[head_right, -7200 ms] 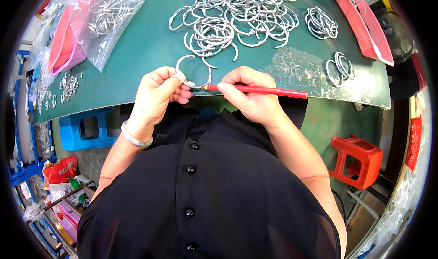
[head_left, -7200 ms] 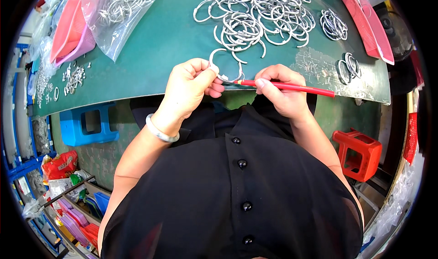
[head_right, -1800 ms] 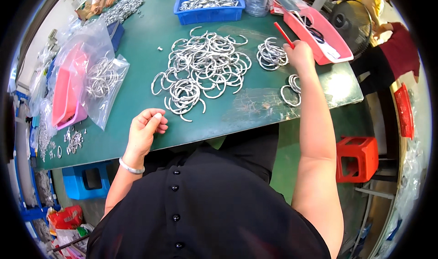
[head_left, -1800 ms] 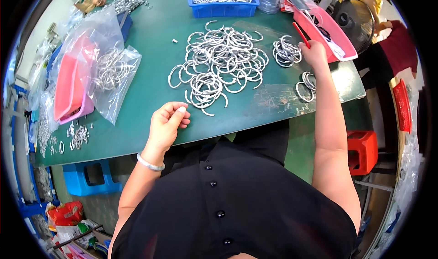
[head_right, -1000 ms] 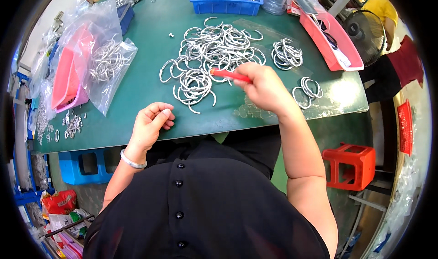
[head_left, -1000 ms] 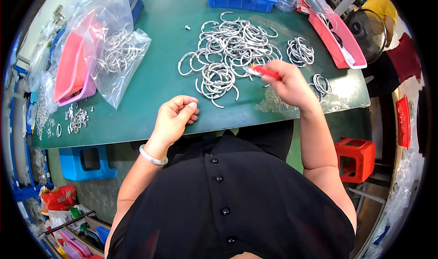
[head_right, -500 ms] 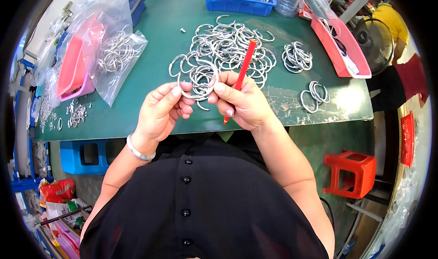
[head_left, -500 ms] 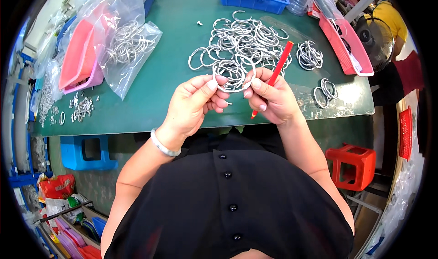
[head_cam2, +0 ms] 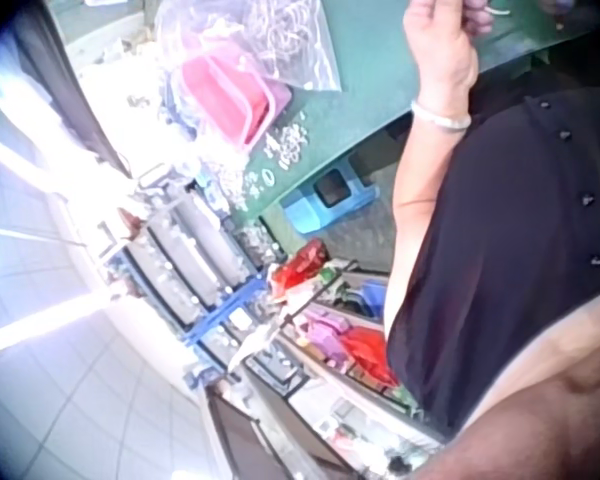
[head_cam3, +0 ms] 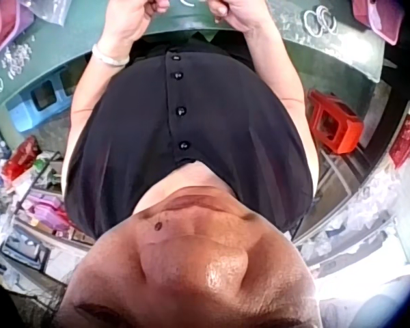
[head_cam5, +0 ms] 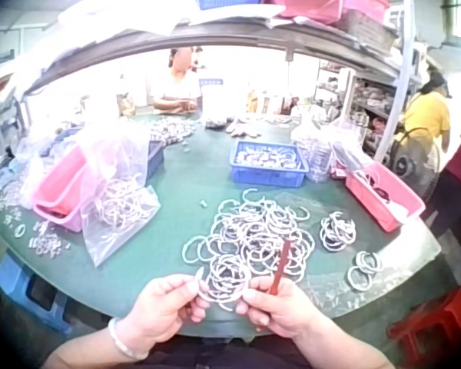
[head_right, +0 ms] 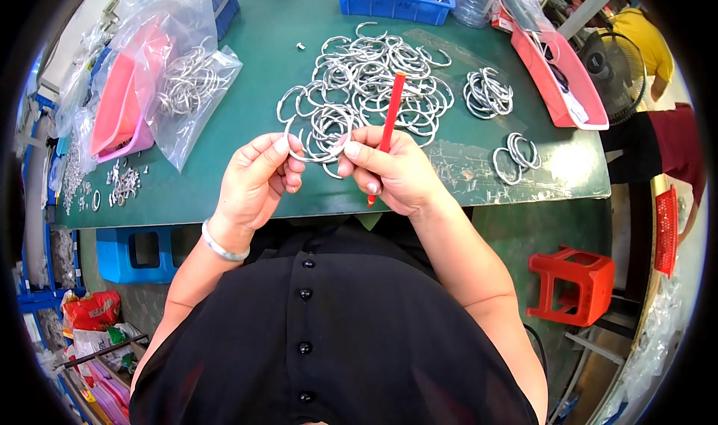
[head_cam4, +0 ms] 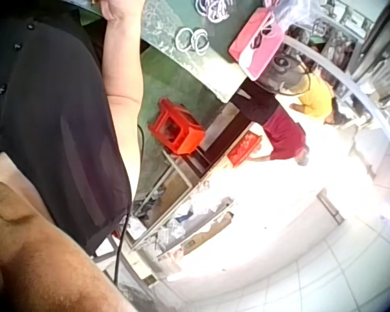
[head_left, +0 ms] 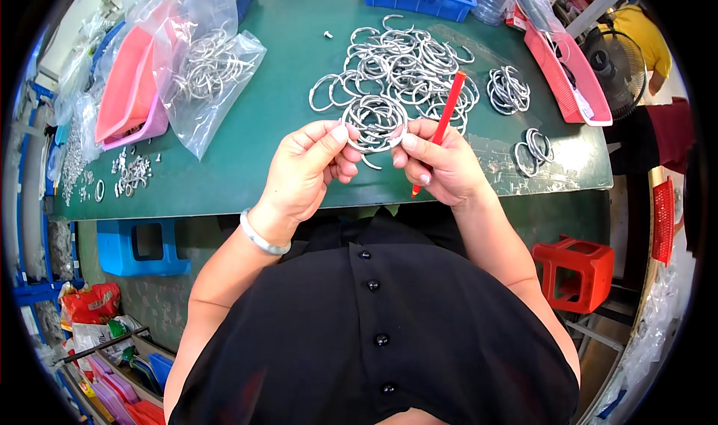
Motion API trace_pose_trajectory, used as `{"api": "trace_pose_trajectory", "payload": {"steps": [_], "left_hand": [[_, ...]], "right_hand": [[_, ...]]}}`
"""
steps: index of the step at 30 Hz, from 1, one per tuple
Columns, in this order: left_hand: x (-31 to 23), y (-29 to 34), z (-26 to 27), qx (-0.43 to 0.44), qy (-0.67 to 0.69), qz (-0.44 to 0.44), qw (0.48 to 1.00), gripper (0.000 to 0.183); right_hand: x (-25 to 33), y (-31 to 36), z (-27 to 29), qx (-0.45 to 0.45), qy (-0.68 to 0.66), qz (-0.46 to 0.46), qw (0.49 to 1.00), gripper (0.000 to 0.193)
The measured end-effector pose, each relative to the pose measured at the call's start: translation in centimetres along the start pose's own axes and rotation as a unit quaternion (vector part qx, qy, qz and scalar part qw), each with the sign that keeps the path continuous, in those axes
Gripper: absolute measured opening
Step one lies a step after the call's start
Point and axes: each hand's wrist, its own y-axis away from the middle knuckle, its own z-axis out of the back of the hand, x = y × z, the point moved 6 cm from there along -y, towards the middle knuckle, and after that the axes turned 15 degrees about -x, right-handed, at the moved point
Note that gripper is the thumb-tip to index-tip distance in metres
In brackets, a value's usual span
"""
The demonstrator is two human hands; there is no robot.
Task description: The person assembles metal hooks by picking up curved metal pieces, inserting a small metal latch into each, and then placing the assembled units back into a pile on the work surface.
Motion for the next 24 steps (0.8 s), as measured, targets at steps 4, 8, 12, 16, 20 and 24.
{"api": "trace_pose_trajectory", "payload": {"steps": [4, 8, 12, 16, 20, 24], "left_hand": [[-0.33, 0.24, -0.28, 0.007, -0.011, -0.009, 1.0, 0.018], [-0.47, 0.4, -0.41, 0.007, -0.017, -0.011, 1.0, 0.018], [-0.44, 0.43, -0.39, 0.002, -0.011, -0.01, 1.0, 0.019], [-0.46, 0.44, -0.47, 0.01, 0.001, -0.013, 1.0, 0.021], [-0.44, 0.5, -0.47, 0.015, 0.002, -0.023, 1.0, 0.021], [-0.52, 0.77, -0.64, 0.006, -0.041, -0.055, 0.998, 0.018]], "right_hand": [[-0.18, -0.04, 0.12, -0.003, 0.005, -0.012, 1.0, 0.012], [-0.36, -0.05, 0.16, 0.005, 0.002, -0.022, 1.0, 0.012], [-0.56, -0.05, 0.16, 0.004, -0.005, -0.034, 0.999, 0.012], [-0.65, -0.12, 0.28, 0.001, -0.008, -0.038, 0.999, 0.012], [-0.37, 0.05, 0.38, -0.009, 0.015, -0.02, 1.0, 0.012], [-0.24, 0.05, 0.41, -0.017, 0.048, 0.0, 0.999, 0.012]]}}
